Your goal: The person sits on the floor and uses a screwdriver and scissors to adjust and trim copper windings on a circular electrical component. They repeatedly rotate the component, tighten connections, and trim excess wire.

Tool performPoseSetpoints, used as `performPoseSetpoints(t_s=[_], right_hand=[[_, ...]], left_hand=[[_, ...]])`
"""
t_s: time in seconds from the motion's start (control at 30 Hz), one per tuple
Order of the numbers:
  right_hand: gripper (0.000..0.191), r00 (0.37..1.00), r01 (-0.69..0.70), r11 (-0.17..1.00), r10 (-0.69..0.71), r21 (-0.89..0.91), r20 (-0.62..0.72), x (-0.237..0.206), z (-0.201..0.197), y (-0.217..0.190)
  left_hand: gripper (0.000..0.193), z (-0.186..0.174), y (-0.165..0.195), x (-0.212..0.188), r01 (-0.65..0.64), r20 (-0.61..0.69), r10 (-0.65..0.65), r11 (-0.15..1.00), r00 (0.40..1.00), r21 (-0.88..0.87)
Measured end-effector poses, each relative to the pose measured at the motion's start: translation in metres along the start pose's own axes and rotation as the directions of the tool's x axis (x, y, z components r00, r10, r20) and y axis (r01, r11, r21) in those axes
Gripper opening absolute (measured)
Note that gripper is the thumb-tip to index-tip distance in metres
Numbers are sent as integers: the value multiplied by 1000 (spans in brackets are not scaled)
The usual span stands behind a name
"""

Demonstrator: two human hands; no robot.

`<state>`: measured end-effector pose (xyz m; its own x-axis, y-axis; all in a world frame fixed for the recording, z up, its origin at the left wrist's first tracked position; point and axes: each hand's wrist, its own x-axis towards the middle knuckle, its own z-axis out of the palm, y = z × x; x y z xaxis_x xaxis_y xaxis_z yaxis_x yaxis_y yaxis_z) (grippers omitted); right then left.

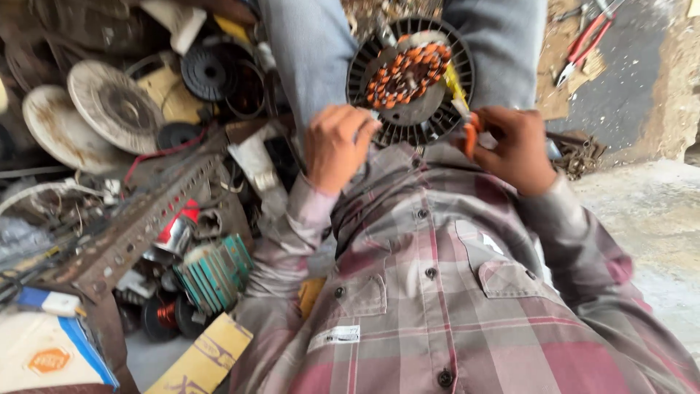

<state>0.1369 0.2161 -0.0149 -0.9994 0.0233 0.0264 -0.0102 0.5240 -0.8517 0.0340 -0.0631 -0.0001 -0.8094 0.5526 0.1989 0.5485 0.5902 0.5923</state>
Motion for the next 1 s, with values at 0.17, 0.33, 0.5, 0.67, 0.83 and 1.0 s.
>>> performPoseSetpoints(t_s=[0.17, 0.33, 0.5, 0.67, 0.83, 1.0], right_hand=[[36, 969, 248, 952, -245, -180, 37, 19, 38, 8], [35, 926, 369, 892, -329, -262, 187, 28, 39, 10], [32, 916, 391, 874, -341, -287, 210, 29, 36, 6], [32, 926, 362, 904, -322, -227, 197, 24, 31, 6], [31, 937, 331, 911, -288, -245, 195, 18, 24, 13], [30, 936, 324, 905, -265, -274, 230, 11, 27, 20]], left_hand=[[16, 13, -25, -6, -37, -44, 47, 979, 998, 201], [17, 14, -26, -11, -19, -42, 28, 983, 999, 184], [8, -1, -27, -11, 44, -126, -38, 998, 991, 48], [8, -4, -16, -14, 8, -145, -2, 999, 989, 41], [6, 2, -4, -15, -28, -115, 29, 1000, 993, 9], [7, 11, 4, -16, -111, -88, 108, 993, 990, -29]])
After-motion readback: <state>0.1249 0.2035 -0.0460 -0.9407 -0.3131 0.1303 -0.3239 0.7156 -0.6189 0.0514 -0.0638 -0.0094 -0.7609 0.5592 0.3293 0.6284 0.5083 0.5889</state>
